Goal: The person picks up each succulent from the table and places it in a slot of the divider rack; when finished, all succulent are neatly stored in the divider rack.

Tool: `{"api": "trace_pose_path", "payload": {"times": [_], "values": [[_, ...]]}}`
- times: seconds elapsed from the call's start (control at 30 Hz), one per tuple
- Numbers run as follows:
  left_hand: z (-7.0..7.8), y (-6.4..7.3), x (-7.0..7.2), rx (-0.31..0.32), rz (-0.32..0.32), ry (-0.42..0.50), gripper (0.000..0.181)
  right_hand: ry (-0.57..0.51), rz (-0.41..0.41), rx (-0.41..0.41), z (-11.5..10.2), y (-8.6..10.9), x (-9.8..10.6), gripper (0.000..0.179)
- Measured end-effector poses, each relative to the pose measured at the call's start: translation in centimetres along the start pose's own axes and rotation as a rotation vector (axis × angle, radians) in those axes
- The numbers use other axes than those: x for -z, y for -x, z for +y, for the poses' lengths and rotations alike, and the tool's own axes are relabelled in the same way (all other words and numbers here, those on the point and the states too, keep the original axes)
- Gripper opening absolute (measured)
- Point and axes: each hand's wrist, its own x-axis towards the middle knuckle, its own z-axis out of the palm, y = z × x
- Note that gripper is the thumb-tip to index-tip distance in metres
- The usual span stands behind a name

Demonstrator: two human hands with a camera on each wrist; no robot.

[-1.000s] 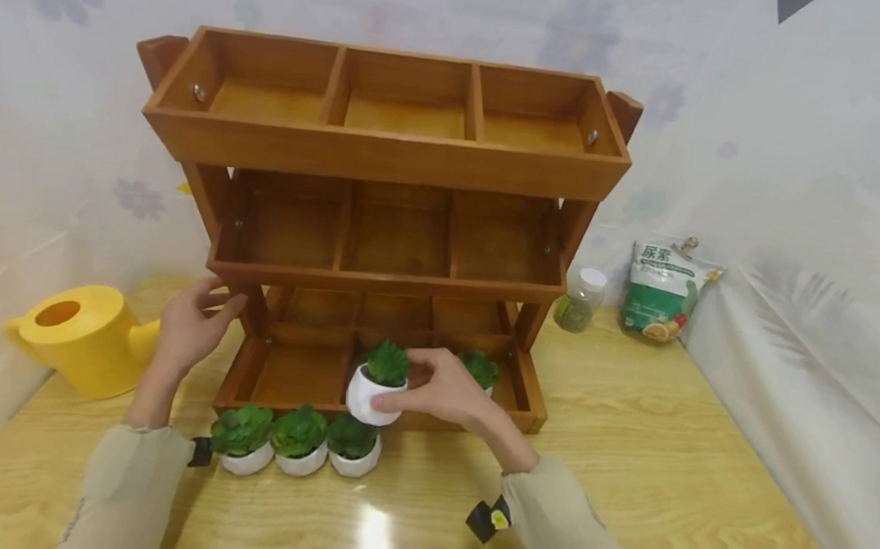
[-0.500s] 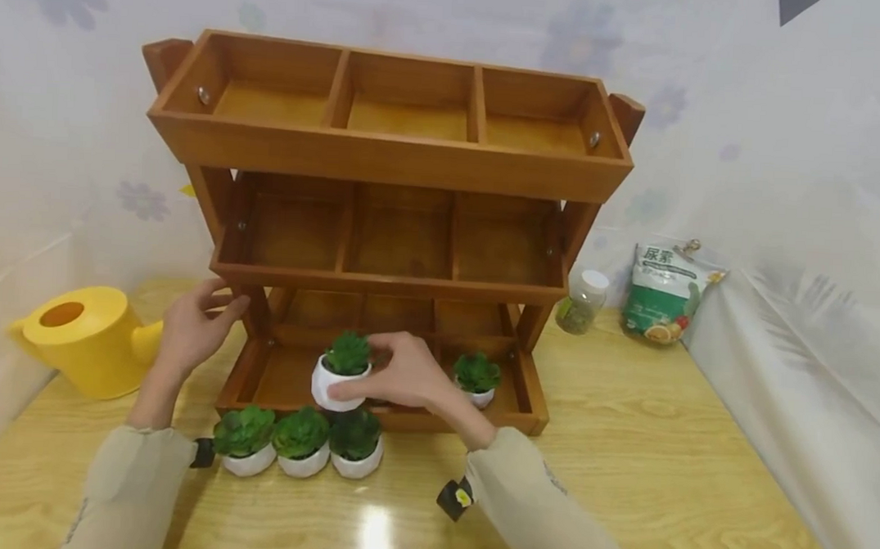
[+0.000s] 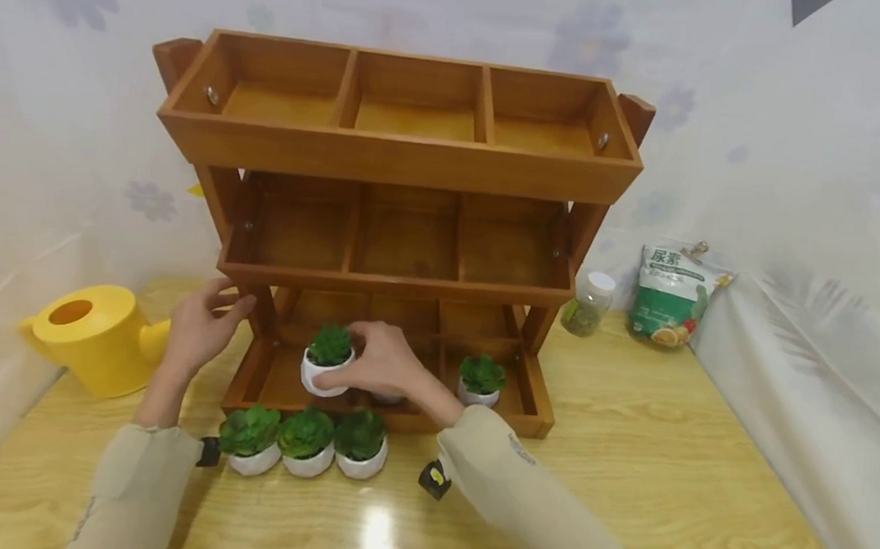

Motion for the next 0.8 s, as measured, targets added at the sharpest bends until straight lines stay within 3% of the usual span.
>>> {"api": "trace_pose_path", "payload": {"times": [0.2,0.5,0.8], "values": [[-0.1,-0.1,0.0,0.001,0.010,-0.011,0.046,0.035,0.008,0.038,-0.4,-1.5,-0.7,0.058],[0.1,-0.2,-0.2,-0.002,0.004,-0.002,0.045,0.087,-0.106,0.026,-1.8,-3.7,-1.7,0.071],[0.0,-0.2,-0.1,0.004,-0.005,0.003,0.046,0.160,-0.150,0.008,-2.3,-5.3,-2.4,0.071]]}}
